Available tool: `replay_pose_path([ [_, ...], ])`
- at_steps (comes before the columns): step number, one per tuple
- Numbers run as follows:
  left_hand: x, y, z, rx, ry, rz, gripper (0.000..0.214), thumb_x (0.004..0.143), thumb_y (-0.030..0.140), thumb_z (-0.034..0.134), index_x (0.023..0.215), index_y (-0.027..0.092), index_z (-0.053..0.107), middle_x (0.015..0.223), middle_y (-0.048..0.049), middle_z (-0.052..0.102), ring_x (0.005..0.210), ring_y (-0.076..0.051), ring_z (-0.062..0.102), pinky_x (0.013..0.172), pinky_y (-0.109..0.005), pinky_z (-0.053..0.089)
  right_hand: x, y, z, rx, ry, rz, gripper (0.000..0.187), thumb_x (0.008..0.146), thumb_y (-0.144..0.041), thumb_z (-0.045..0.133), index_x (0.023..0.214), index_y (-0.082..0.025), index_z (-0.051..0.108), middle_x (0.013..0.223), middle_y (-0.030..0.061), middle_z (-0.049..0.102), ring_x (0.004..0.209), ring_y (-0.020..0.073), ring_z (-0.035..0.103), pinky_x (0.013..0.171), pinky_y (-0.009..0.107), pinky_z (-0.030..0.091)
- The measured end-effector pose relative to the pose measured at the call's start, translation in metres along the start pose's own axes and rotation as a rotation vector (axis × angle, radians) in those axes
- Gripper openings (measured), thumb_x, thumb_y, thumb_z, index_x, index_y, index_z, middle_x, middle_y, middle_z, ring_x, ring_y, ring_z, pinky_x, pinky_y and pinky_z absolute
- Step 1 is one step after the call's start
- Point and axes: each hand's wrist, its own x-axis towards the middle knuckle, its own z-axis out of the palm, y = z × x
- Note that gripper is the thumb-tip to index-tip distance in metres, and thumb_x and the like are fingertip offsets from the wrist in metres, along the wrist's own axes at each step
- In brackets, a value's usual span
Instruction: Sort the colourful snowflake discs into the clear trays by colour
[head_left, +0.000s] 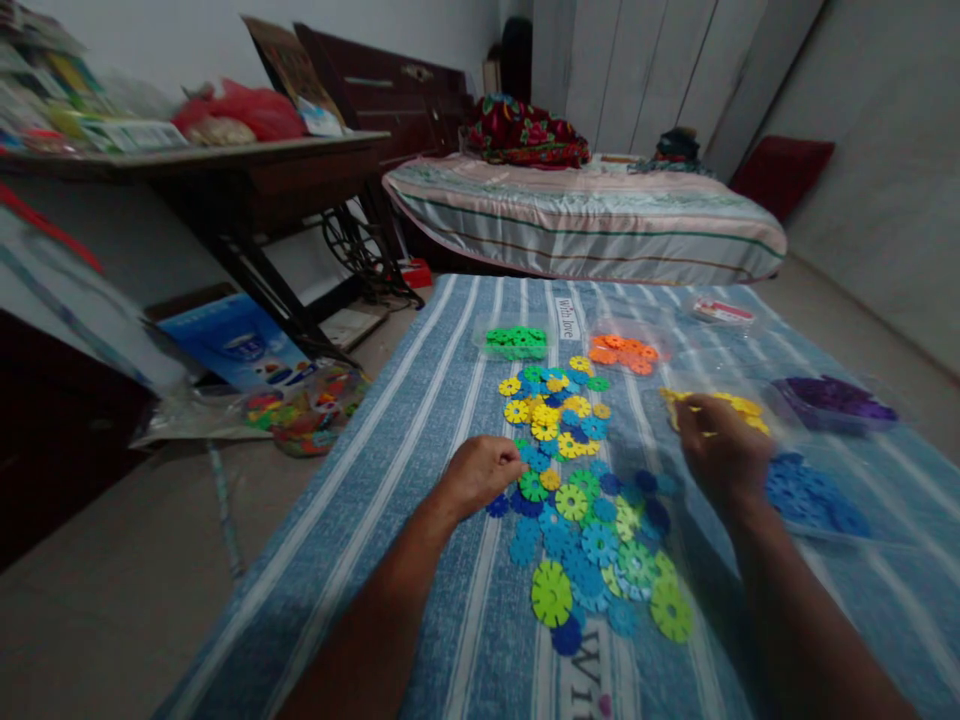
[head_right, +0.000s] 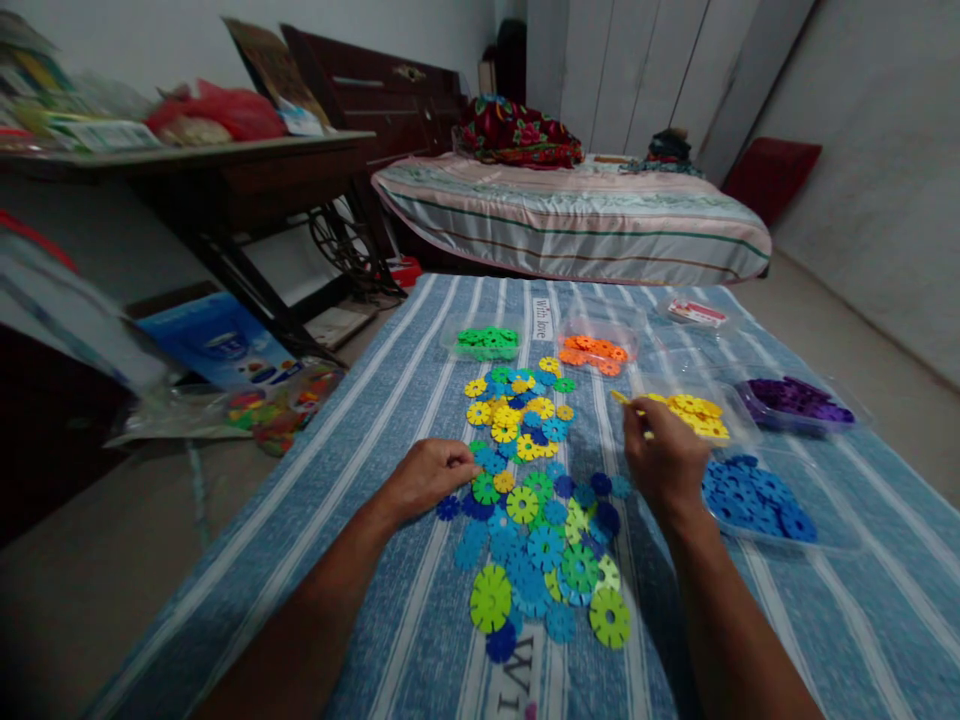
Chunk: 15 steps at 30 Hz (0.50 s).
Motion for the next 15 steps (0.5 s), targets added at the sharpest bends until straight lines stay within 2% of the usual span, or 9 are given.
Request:
replay_pose_path([
  [2,0.001,-0.001,0.001,0.098,-0.004,-0.005,0.018,0.075,0.031,0.059,0.067,0.016,0.065,0.06,0.0019,0.056,0.062,-0.012,0.052,0.058,-0.024,0.031,0.007,0.017,-0.003,-0.19,0.091,0.038,0.038,0.089,-0.041,0.046,0.093,-0.014,0.071,0.074,0.0121,0.07,0.065,0.0239,0.063,0.061,0.032,0.043],
  [4,0.001,-0.002,0.001,0.154,-0.019,-0.009,0.015,0.074,0.029,0.06,0.069,0.017,0.066,0.062,0.0019,0.057,0.062,-0.013,0.053,0.059,-0.025,0.031,0.007,0.024,-0.001,-0.263,0.089,0.022,0.039,0.09,-0.039,0.044,0.099,-0.012,0.071,0.077,0.0137,0.07,0.067,0.0248,0.063,0.062,0.033,0.042],
  [6,0.001,-0.001,0.001,0.168,-0.037,-0.009,0.013,0.074,0.028,0.06,0.073,0.017,0.068,0.064,0.0019,0.059,0.063,-0.013,0.053,0.059,-0.025,0.032,0.0,0.02,0.006,-0.238,0.015,-0.059,0.037,0.09,-0.037,0.043,0.095,-0.014,0.071,0.076,0.0123,0.069,0.068,0.0237,0.062,0.063,0.032,0.043],
  [11,0.0,0.003,-0.002,0.17,-0.066,0.026,0.018,0.078,0.025,0.055,0.084,0.018,0.071,0.068,0.0005,0.061,0.065,-0.014,0.055,0.062,-0.025,0.034,-0.03,-0.013,0.031,-0.042,-0.287,-0.365,0.03,0.094,-0.031,0.042,0.083,-0.022,0.069,0.066,0.0046,0.065,0.064,0.0175,0.057,0.063,0.026,0.041],
  [15,-0.001,0.004,-0.002,0.226,-0.074,0.094,0.022,0.078,0.02,0.053,0.087,0.019,0.073,0.078,-0.0012,0.065,0.074,-0.015,0.057,0.068,-0.025,0.037,-0.046,-0.033,0.04,0.107,-0.407,-0.596,0.027,0.096,-0.027,0.043,0.086,-0.02,0.067,0.067,0.0038,0.062,0.062,0.0164,0.054,0.06,0.027,0.037],
])
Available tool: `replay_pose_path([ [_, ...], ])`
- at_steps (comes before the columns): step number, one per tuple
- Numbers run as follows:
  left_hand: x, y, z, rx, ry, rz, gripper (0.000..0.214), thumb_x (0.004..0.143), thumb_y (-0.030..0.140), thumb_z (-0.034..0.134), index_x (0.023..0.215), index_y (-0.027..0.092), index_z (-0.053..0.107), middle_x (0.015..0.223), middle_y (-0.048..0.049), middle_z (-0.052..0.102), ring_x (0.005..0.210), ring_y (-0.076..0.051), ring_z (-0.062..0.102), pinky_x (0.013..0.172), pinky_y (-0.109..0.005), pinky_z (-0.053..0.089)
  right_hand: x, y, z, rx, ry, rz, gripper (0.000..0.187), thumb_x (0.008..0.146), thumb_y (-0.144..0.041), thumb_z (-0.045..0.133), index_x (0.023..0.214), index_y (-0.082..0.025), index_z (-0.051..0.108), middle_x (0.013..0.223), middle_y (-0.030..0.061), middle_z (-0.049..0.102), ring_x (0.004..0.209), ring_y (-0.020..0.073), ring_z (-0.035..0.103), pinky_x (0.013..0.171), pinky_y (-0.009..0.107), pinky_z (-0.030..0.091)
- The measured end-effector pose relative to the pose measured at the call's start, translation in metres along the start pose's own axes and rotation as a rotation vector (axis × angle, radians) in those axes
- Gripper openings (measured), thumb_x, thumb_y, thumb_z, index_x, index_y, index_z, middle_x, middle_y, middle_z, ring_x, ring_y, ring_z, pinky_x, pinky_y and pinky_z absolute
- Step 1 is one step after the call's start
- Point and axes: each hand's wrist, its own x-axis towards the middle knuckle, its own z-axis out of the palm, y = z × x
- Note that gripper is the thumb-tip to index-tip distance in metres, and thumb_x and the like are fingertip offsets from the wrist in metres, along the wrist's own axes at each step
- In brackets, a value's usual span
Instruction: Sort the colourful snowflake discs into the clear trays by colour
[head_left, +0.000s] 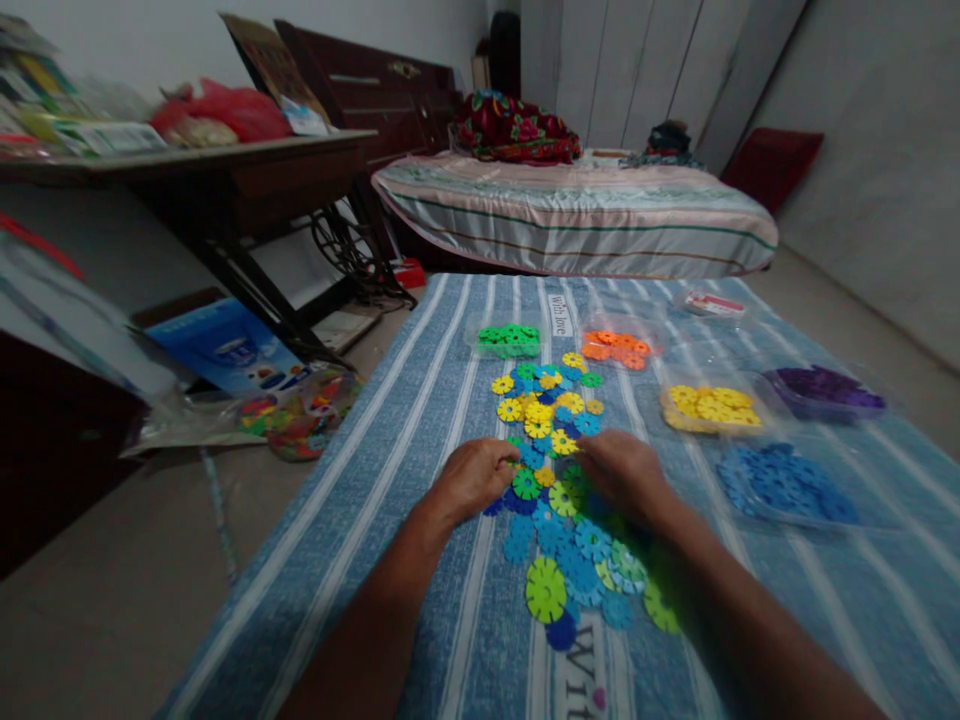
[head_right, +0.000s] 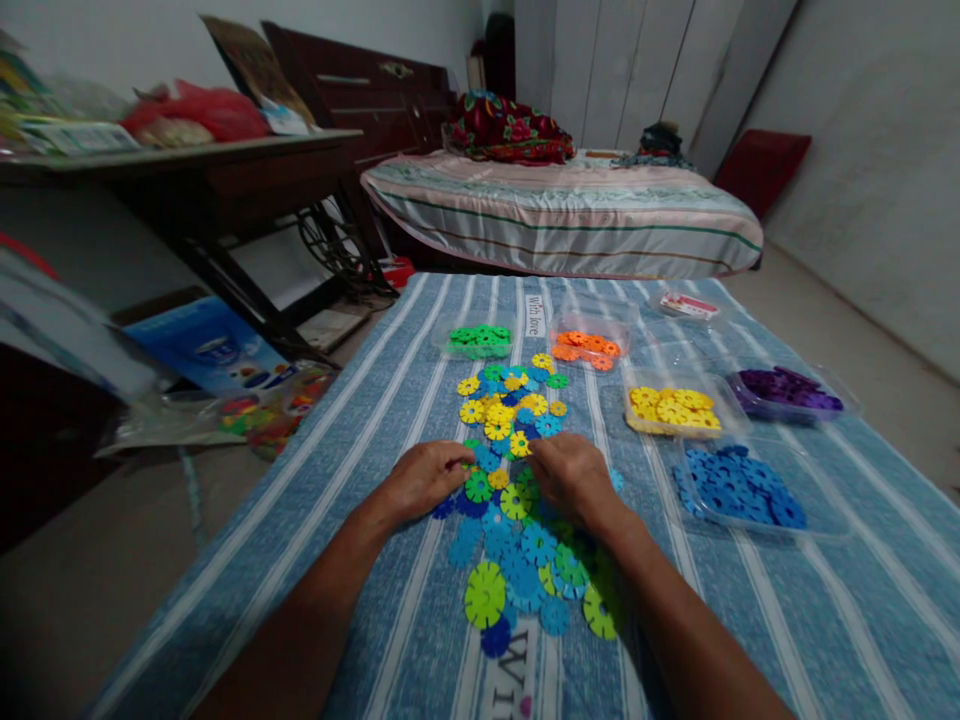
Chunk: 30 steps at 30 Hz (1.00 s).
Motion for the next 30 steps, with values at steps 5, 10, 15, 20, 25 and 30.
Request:
replay_pose_path([
  [5,0.0,-0.003,0.002,0.009,-0.019,0.053,0.024,0.08,0.015,0.052,0.09,0.021,0.073,0.082,-0.0017,0.065,0.078,-0.015,0.057,0.071,-0.025,0.038,0.002,-0.017,0.002,0.189,-0.167,-0.114,0.024,0.098,-0.028,0.046,0.086,-0.018,0.064,0.079,0.0062,0.062,0.077,0.0191,0.056,0.071,0.031,0.041],
  [10,-0.001,-0.003,0.002,-0.015,-0.047,0.058,0.017,0.078,0.019,0.059,0.086,0.021,0.073,0.079,-0.0004,0.062,0.075,-0.015,0.055,0.067,-0.024,0.037,0.005,-0.03,0.006,0.269,-0.237,-0.101,0.019,0.096,-0.034,0.054,0.096,-0.018,0.064,0.101,0.0122,0.063,0.097,0.0251,0.056,0.082,0.038,0.046],
  [15,-0.002,0.001,0.001,0.002,-0.056,0.047,0.018,0.074,0.023,0.066,0.09,0.022,0.073,0.081,-0.0004,0.061,0.078,-0.016,0.055,0.066,-0.024,0.038,0.004,-0.032,0.01,0.277,-0.245,-0.077,0.018,0.095,-0.034,0.056,0.097,-0.018,0.064,0.106,0.0131,0.063,0.1,0.0266,0.056,0.084,0.041,0.047],
  [20,-0.002,0.002,0.004,0.031,-0.037,0.025,0.018,0.072,0.025,0.07,0.089,0.023,0.073,0.08,0.0003,0.06,0.078,-0.016,0.055,0.065,-0.023,0.037,0.002,-0.029,0.013,0.285,-0.217,-0.066,0.017,0.095,-0.032,0.054,0.094,-0.018,0.064,0.104,0.0124,0.063,0.097,0.0256,0.057,0.082,0.039,0.047],
  [25,-0.003,0.005,0.003,0.045,-0.042,0.032,0.011,0.076,0.027,0.068,0.085,0.022,0.071,0.081,0.0002,0.059,0.075,-0.015,0.055,0.066,-0.024,0.036,0.002,-0.029,0.016,0.264,-0.204,-0.063,0.022,0.099,-0.026,0.046,0.089,-0.019,0.065,0.096,0.0098,0.063,0.091,0.0222,0.056,0.079,0.035,0.045],
  [30,-0.002,0.004,-0.001,0.02,-0.057,0.061,0.016,0.082,0.034,0.062,0.08,0.021,0.071,0.08,-0.0009,0.059,0.074,-0.015,0.054,0.065,-0.025,0.035,0.002,-0.026,0.02,0.255,-0.148,-0.076,0.021,0.097,-0.02,0.046,0.086,-0.02,0.064,0.091,0.0089,0.064,0.089,0.021,0.056,0.078,0.033,0.044],
])
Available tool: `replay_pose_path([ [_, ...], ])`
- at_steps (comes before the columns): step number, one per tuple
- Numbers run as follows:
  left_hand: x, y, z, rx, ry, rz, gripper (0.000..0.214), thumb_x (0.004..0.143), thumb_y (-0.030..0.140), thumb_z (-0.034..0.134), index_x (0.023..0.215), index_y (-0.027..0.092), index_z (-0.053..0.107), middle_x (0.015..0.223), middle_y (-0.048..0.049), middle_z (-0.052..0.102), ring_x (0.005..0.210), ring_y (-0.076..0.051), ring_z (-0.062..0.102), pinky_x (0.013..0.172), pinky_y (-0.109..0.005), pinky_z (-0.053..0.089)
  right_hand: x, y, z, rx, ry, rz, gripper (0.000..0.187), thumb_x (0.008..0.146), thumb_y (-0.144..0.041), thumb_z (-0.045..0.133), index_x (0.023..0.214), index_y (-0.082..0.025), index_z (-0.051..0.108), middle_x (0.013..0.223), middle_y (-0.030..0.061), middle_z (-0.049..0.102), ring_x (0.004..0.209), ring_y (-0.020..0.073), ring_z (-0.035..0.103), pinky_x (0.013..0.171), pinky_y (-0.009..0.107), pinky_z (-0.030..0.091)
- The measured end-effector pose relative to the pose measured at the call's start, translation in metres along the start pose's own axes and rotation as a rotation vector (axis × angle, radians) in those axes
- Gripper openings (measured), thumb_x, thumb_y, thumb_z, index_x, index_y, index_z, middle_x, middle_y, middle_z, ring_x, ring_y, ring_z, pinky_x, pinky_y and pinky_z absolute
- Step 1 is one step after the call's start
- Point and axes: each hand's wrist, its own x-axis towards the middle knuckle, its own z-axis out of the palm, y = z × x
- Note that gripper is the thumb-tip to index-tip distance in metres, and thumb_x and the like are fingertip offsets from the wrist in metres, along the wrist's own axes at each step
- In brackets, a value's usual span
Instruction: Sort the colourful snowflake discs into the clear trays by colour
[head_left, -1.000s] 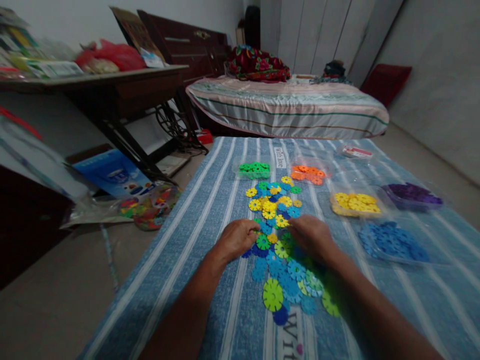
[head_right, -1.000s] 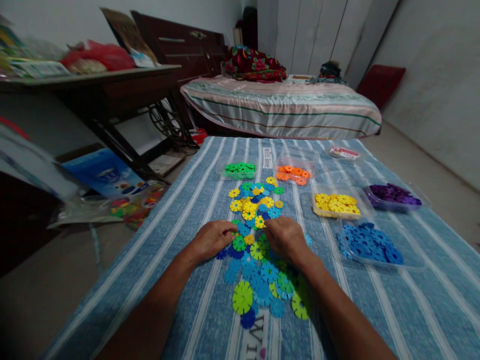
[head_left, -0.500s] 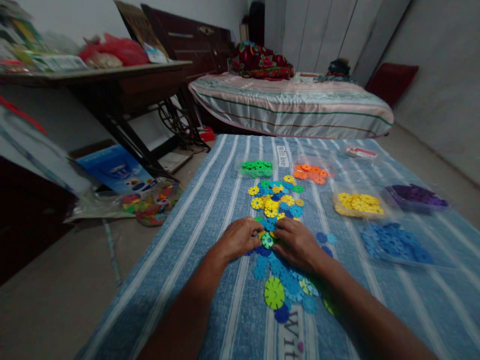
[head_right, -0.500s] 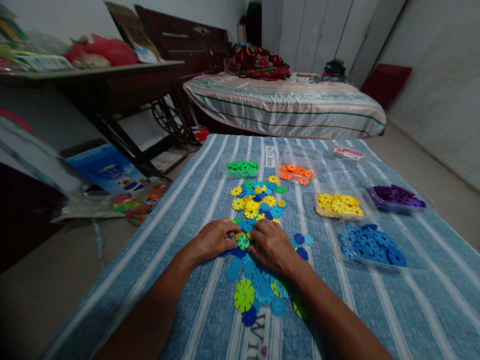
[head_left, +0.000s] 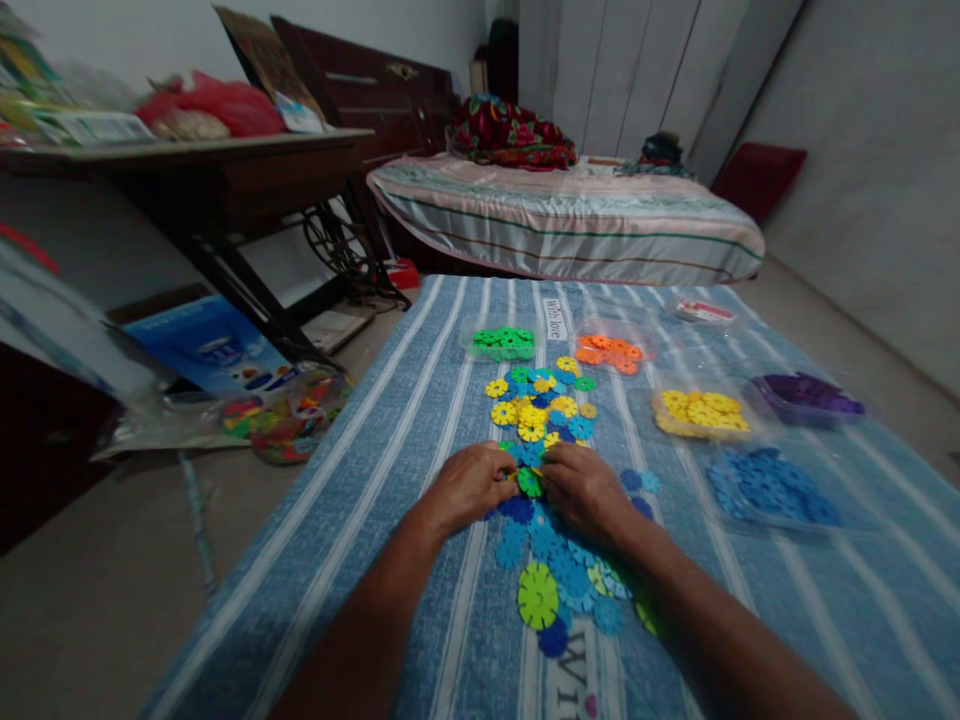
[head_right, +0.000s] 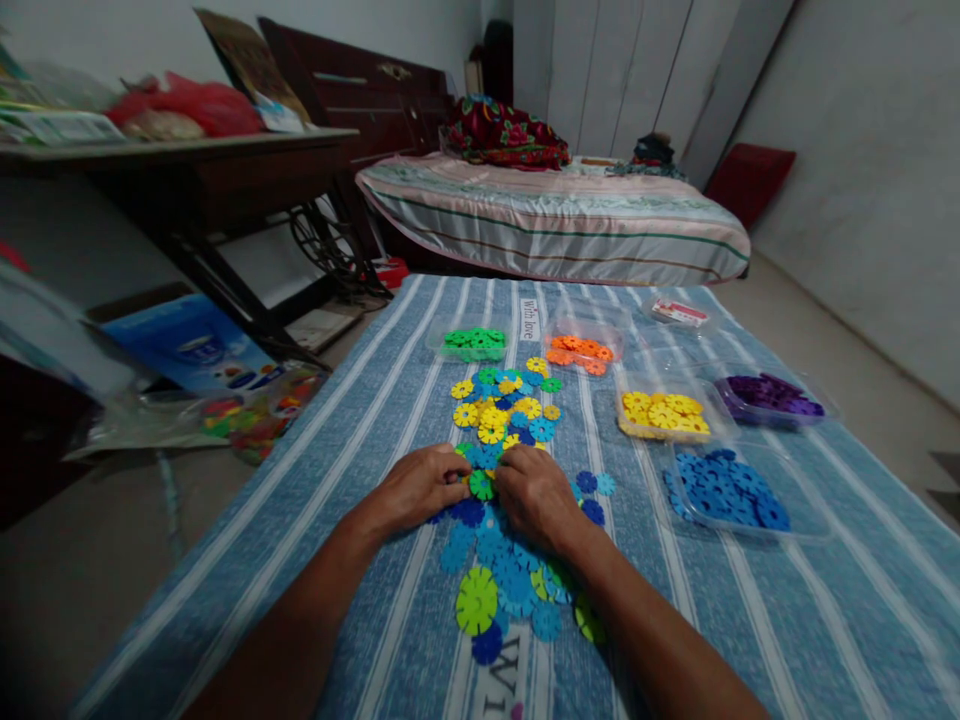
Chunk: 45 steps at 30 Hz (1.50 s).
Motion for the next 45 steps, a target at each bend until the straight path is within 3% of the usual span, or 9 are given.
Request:
replay_pose_path([
  [7,0.003,-0.006,-0.004,-0.075,-0.026,0.001,0.022,0.082,0.035,0.057,0.076,0.02,0.072,0.077,-0.0008,0.059,0.073,-0.015,0.055,0.064,-0.025,0.034,0.001,-0.001,-0.001,-0.039,0.076,0.003,0.019,0.094,-0.017,0.05,0.083,-0.02,0.064,0.09,0.0094,0.065,0.088,0.0209,0.059,0.079,0.034,0.047],
  [11,0.004,-0.008,-0.006,-0.118,-0.015,0.011,0.026,0.083,0.038,0.054,0.074,0.02,0.071,0.076,-0.0009,0.061,0.074,-0.015,0.056,0.066,-0.025,0.035,0.004,0.005,-0.009,-0.085,0.222,0.009,0.02,0.094,-0.016,0.048,0.085,-0.02,0.065,0.093,0.0097,0.068,0.09,0.0212,0.061,0.081,0.034,0.049],
  [16,0.006,-0.014,-0.002,-0.208,0.024,0.034,0.035,0.085,0.043,0.049,0.067,0.017,0.066,0.071,-0.0002,0.059,0.069,-0.014,0.055,0.065,-0.024,0.037,-0.004,0.04,-0.048,-0.356,0.554,0.109,0.017,0.092,-0.016,0.053,0.082,-0.021,0.066,0.088,0.0074,0.069,0.089,0.0208,0.063,0.082,0.034,0.048],
  [21,0.009,-0.021,0.005,-0.31,0.076,-0.01,0.036,0.083,0.044,0.048,0.067,0.016,0.063,0.061,0.0019,0.053,0.061,-0.013,0.049,0.058,-0.023,0.035,-0.022,0.073,-0.087,-0.706,0.641,0.396,0.012,0.089,-0.019,0.055,0.085,-0.018,0.067,0.085,0.0101,0.068,0.08,0.0235,0.06,0.077,0.037,0.044],
  [27,0.006,-0.018,0.003,-0.463,0.093,-0.075,0.034,0.079,0.045,0.052,0.068,0.015,0.064,0.061,0.0015,0.056,0.06,-0.012,0.049,0.057,-0.023,0.037,-0.009,0.042,-0.052,-0.41,0.479,0.151,0.018,0.093,-0.018,0.05,0.083,-0.021,0.064,0.085,0.0076,0.067,0.087,0.0212,0.06,0.079,0.034,0.045],
  [32,0.003,-0.003,0.002,-0.507,0.125,-0.044,0.032,0.08,0.043,0.054,0.068,0.015,0.065,0.06,0.002,0.055,0.056,-0.011,0.047,0.055,-0.023,0.037,0.002,0.007,-0.021,-0.114,0.271,0.006,0.015,0.096,-0.026,0.051,0.102,-0.022,0.065,0.096,0.0094,0.068,0.091,0.0219,0.062,0.082,0.037,0.05],
  [35,0.003,0.006,0.006,-0.519,0.11,0.0,0.03,0.08,0.04,0.055,0.069,0.015,0.066,0.061,0.0013,0.056,0.058,-0.011,0.049,0.056,-0.023,0.038,0.002,-0.002,-0.019,0.017,0.191,-0.026,0.019,0.097,-0.031,0.051,0.106,-0.019,0.063,0.098,0.0118,0.068,0.092,0.023,0.062,0.08,0.036,0.051],
  [40,0.003,0.013,0.012,-0.51,0.099,0.066,0.028,0.081,0.036,0.055,0.07,0.015,0.068,0.063,0.0006,0.058,0.061,-0.011,0.053,0.058,-0.024,0.041,0.003,-0.008,-0.021,0.197,0.11,-0.005,0.019,0.099,-0.028,0.047,0.091,-0.02,0.063,0.086,0.0076,0.067,0.08,0.018,0.061,0.074,0.03,0.048],
  [45,0.003,0.012,0.016,-0.533,0.168,0.042,0.028,0.08,0.039,0.058,0.074,0.014,0.071,0.065,-0.0002,0.062,0.061,-0.012,0.055,0.058,-0.024,0.044,0.003,-0.001,-0.021,0.226,0.155,0.053,0.02,0.099,-0.027,0.047,0.087,-0.021,0.063,0.082,0.0055,0.068,0.077,0.0168,0.062,0.07,0.029,0.048],
])
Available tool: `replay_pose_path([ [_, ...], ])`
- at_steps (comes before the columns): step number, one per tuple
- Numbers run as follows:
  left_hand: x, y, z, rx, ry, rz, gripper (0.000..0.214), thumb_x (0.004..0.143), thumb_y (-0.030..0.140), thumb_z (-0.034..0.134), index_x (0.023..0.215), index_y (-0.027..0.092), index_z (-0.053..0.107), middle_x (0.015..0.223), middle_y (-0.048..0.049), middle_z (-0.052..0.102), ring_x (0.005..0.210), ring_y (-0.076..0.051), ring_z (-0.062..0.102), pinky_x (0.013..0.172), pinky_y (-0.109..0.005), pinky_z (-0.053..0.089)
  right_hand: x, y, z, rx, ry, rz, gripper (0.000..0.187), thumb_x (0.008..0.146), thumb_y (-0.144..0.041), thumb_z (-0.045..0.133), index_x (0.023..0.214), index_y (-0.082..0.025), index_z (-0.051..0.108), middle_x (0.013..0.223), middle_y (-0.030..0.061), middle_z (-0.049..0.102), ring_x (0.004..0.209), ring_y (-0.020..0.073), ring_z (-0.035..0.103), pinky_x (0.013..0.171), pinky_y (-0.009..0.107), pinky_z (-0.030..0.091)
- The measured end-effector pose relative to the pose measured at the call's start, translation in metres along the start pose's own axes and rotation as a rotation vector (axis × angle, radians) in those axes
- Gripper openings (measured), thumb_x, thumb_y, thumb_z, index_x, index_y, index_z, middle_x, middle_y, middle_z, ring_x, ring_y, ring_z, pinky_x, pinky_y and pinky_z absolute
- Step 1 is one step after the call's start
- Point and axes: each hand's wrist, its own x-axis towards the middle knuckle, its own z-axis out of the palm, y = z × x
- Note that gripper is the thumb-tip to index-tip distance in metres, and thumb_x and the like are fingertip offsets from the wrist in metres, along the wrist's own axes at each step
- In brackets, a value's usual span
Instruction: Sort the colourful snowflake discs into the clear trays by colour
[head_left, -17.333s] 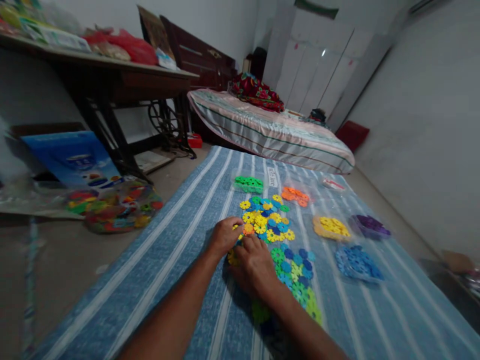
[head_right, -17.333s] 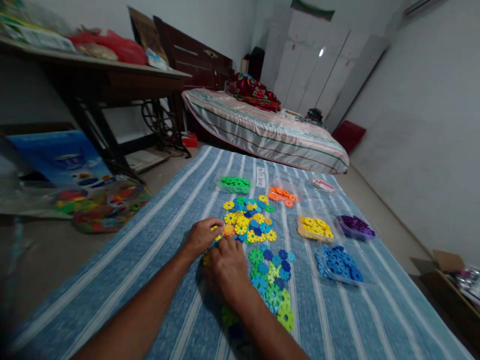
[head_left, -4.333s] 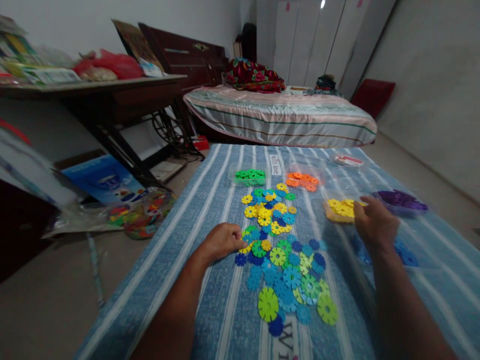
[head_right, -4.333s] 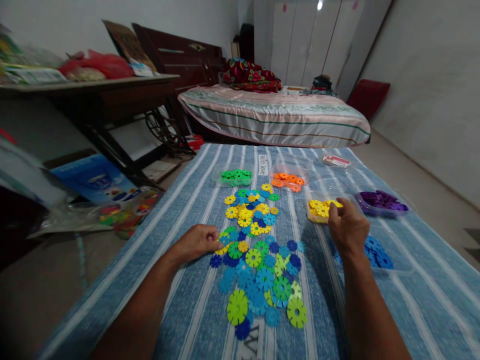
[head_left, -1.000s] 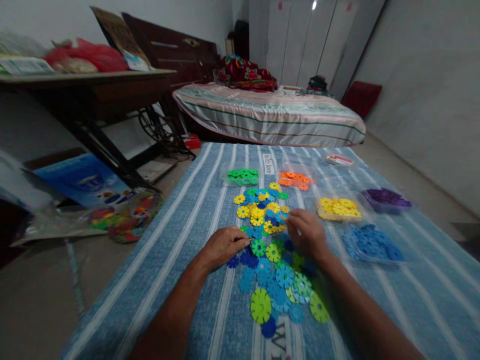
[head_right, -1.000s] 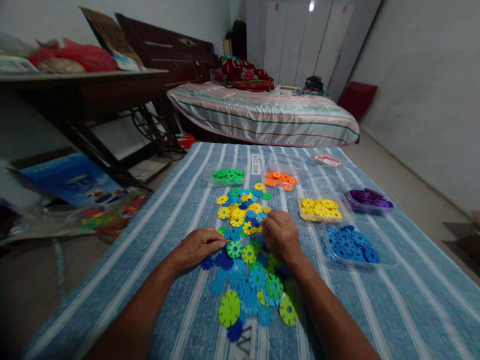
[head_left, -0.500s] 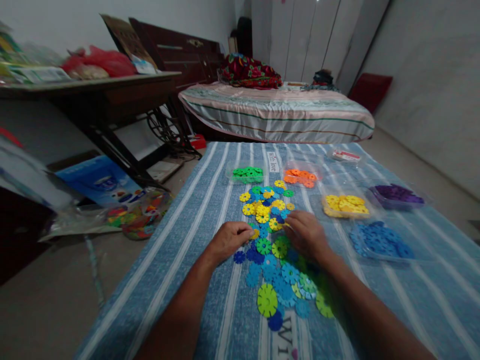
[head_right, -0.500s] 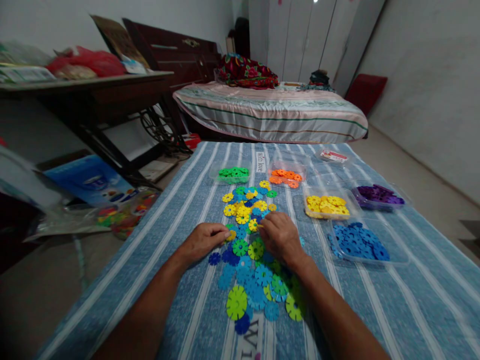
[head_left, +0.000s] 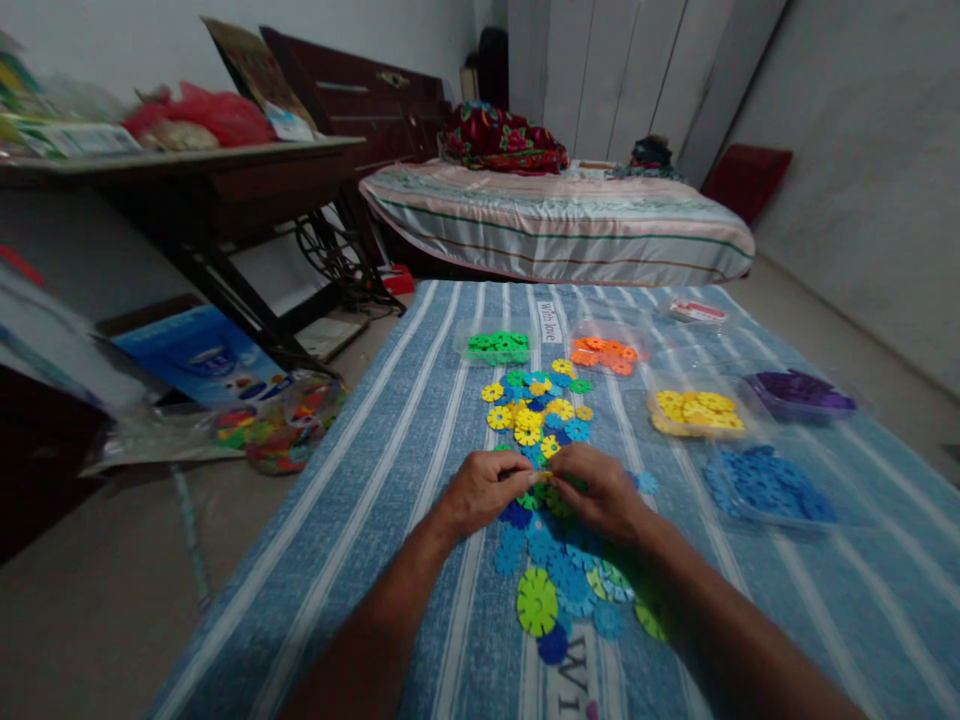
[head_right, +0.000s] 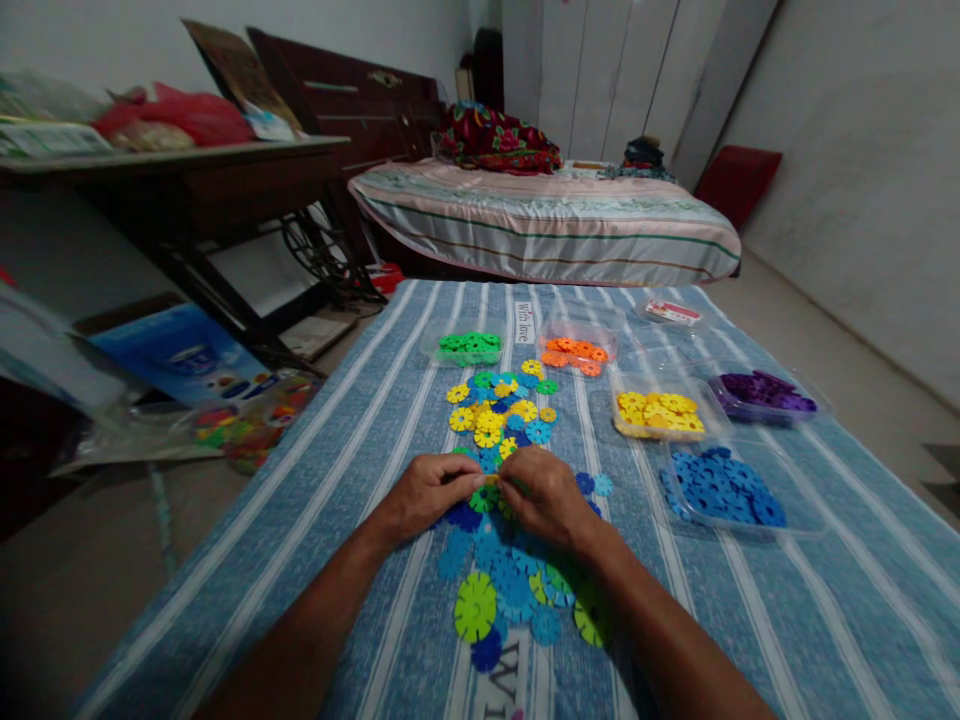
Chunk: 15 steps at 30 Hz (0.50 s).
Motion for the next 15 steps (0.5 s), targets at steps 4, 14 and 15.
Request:
replay_pose_path([
  [4,0.002,-0.004,-0.002,0.026,0.152,-0.014,0.025,0.078,0.037,0.06,0.075,0.015,0.071,0.066,0.0005,0.064,0.062,-0.012,0.056,0.058,-0.022,0.044,0.001,0.021,-0.03,-0.267,0.271,-0.005,0.015,0.094,-0.022,0.051,0.085,-0.022,0.064,0.082,0.0057,0.07,0.079,0.0184,0.064,0.073,0.031,0.049],
  [14,0.012,-0.027,-0.004,0.163,0.403,0.027,0.021,0.079,0.035,0.057,0.078,0.018,0.07,0.068,0.0006,0.066,0.064,-0.013,0.06,0.064,-0.023,0.047,-0.015,0.06,-0.09,-0.896,0.536,0.231,0.018,0.088,-0.018,0.052,0.076,-0.019,0.065,0.073,0.007,0.063,0.074,0.0219,0.056,0.073,0.035,0.04],
  [15,0.012,-0.03,-0.004,0.186,0.425,0.026,0.021,0.08,0.035,0.056,0.079,0.019,0.07,0.071,0.0,0.067,0.066,-0.013,0.061,0.065,-0.023,0.047,-0.013,0.058,-0.082,-0.836,0.488,0.205,0.019,0.088,-0.017,0.051,0.075,-0.02,0.064,0.073,0.0066,0.062,0.074,0.0214,0.055,0.073,0.034,0.04],
])
